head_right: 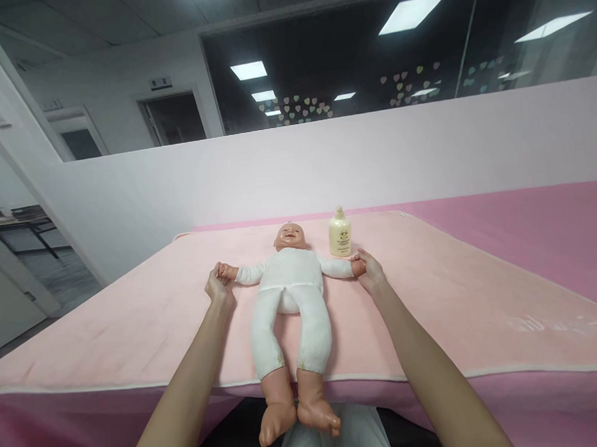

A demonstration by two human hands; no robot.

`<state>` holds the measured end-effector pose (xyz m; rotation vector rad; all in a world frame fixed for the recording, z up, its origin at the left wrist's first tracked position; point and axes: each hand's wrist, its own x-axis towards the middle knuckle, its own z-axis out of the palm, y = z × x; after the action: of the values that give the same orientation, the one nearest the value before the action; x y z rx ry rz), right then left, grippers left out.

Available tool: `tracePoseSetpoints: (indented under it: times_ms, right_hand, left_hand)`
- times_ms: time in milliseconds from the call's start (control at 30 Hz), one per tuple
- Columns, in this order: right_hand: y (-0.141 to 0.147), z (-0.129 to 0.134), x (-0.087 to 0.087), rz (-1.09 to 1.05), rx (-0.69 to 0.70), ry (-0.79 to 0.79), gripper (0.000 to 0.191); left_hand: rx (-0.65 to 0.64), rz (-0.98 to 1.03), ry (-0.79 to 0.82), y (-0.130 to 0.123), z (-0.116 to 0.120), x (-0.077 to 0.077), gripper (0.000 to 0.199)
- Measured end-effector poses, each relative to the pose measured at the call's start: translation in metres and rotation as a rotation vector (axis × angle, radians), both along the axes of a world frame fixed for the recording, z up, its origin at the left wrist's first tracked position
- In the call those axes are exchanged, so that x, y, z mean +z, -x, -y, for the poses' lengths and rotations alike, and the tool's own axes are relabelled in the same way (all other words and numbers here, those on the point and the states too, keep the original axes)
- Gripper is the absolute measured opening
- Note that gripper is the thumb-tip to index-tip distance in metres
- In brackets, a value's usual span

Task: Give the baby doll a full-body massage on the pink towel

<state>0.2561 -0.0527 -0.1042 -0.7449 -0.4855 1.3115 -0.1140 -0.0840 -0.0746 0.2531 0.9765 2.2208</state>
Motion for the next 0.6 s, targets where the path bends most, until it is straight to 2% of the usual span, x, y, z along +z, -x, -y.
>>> tracePoseSetpoints:
  times_ms: [233,333,433,533,600]
  right_hand:
    - [0.0064,0.0018,-0.0001,0.086,-0.096,0.038,0.018]
    - [0.0061,0.0026,0.0016,0.055,-0.058,0.087,0.015]
    - [0.0044,0.0038,0.0031,-0.011,-0.022,0.069,0.008]
    - [0.0030,0.0043,0.0035,-0.076,-0.016,0.036,0.026]
    - [0.0025,0.0039,0.0035,-0.086,-0.003,0.048,0.029]
  left_hand:
    - [-0.013,0.054,-0.023,0.0003,-0.0016,-0.0008,0.016]
    - [-0.036,0.080,-0.027,0.0020,-0.0028,-0.0012,0.019]
    - [-0.047,0.091,-0.028,0.0036,-0.0047,-0.0027,0.020]
    - [-0.054,0.100,-0.037,0.0044,-0.0072,-0.0046,0.023]
    - [-0.044,0.085,-0.026,0.0048,-0.0091,-0.0057,0.024]
